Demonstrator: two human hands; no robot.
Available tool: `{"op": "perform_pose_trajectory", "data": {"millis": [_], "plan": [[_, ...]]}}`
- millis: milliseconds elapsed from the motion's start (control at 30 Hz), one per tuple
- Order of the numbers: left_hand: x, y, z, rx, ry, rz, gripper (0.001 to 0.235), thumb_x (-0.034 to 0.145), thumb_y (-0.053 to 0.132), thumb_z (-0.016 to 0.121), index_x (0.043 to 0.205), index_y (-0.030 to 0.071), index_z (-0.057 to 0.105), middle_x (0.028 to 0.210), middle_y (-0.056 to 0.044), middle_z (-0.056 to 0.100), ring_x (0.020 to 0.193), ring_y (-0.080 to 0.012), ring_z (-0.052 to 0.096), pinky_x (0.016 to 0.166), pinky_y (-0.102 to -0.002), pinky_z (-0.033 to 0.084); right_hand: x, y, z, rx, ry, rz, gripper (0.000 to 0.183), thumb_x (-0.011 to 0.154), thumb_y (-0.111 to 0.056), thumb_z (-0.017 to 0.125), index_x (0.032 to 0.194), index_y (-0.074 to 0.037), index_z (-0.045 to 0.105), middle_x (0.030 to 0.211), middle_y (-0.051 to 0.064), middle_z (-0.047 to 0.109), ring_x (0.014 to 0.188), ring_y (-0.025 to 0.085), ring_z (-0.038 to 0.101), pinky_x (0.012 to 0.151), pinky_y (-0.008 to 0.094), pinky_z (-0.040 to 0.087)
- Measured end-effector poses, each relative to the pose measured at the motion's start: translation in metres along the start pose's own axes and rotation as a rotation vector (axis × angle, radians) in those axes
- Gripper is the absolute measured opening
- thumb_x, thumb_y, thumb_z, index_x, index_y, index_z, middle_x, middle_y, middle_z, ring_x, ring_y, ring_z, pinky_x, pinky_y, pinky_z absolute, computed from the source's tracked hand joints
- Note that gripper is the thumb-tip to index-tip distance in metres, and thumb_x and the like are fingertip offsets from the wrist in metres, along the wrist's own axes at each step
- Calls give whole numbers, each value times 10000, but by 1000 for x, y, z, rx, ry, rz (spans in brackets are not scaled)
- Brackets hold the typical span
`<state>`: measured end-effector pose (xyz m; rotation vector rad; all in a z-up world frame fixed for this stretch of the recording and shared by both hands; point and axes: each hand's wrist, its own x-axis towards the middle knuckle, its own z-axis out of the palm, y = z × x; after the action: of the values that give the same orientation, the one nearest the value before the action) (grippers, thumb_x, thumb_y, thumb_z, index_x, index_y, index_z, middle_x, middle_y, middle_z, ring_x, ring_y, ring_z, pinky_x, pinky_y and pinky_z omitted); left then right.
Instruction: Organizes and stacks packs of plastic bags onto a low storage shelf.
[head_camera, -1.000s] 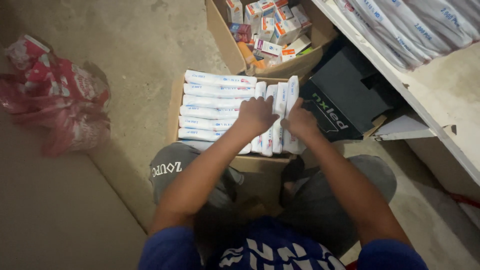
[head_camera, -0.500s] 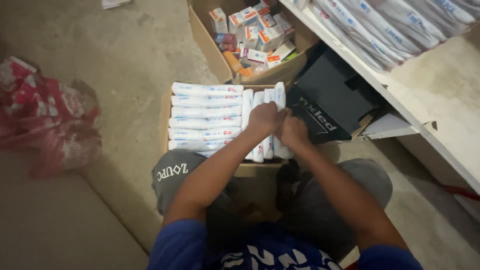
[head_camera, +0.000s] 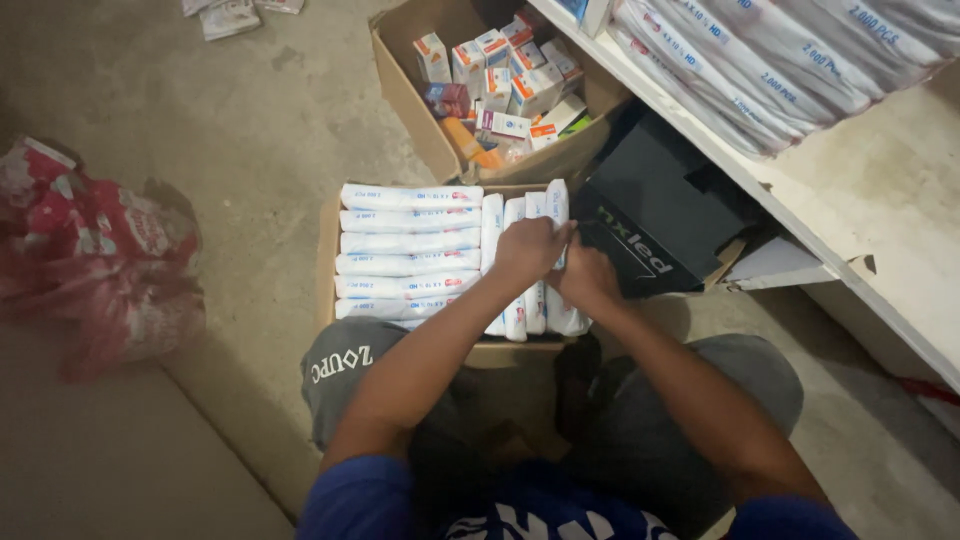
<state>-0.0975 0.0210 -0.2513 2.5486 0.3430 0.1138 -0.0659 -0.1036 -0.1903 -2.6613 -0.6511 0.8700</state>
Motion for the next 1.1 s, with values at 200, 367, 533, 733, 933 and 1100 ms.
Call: {"op": "perform_pose_trajectory", "data": {"millis": [200, 367, 533, 733, 933, 1100], "plan": [[-6, 26, -39, -25, 110, 113, 551, 1032, 481, 488, 778, 30, 678, 689, -216, 682, 689, -425, 680, 638, -532, 541, -18, -15, -26, -17, 49, -7, 955, 839, -451, 749, 1546, -8, 287, 936, 188, 721, 812, 341, 756, 748, 487, 618], [-21, 49, -88, -132, -4, -19, 496, 1045, 459, 460, 920, 3, 609, 763, -252, 701, 754, -443, 691, 697, -527, 547, -24, -8, -48, -61, 129, -36, 812, 887, -551, 758, 1412, -23, 431, 912, 228, 706, 858, 395, 725, 784, 514, 577], [-50, 55, -145, -293, -333, 19, 691, 938, 378, 518, 1462, 1, 273, 930, -282, 731, 885, -461, 713, 835, -541, 541, -52, -38, -93, 138, 201, 5, 507, 839, -437, 725, 1147, -68, 563, 836, 237, 748, 741, 417, 776, 739, 503, 599], [-99, 67, -101, -366, 68, 457, 1381, 660, 498, 883, 1551, -73, -4, 1398, -422, 447, 1166, -567, 617, 917, -499, 553, -65, -37, -115, 142, 487, -227, 549, 735, -436, 862, 1052, -47, 638, 878, 259, 727, 808, 451, 717, 725, 524, 572], [-99, 76, -103, -350, 17, 139, 1140, 828, 382, 799, 1615, -18, 78, 1263, -299, 642, 928, -459, 716, 754, -495, 590, -75, -48, -126, 175, 560, -238, 563, 753, -359, 859, 1139, -32, 610, 864, 254, 723, 836, 424, 723, 726, 505, 564], [-80, 72, -130, -525, 77, 18, 987, 856, 321, 776, 1628, 67, 217, 1005, -253, 751, 788, -425, 738, 710, -483, 613, -51, -29, -117, 581, 443, -421, 522, 879, -260, 790, 1286, -35, 552, 804, 157, 670, 693, 195, 652, 620, 342, 494]]}}
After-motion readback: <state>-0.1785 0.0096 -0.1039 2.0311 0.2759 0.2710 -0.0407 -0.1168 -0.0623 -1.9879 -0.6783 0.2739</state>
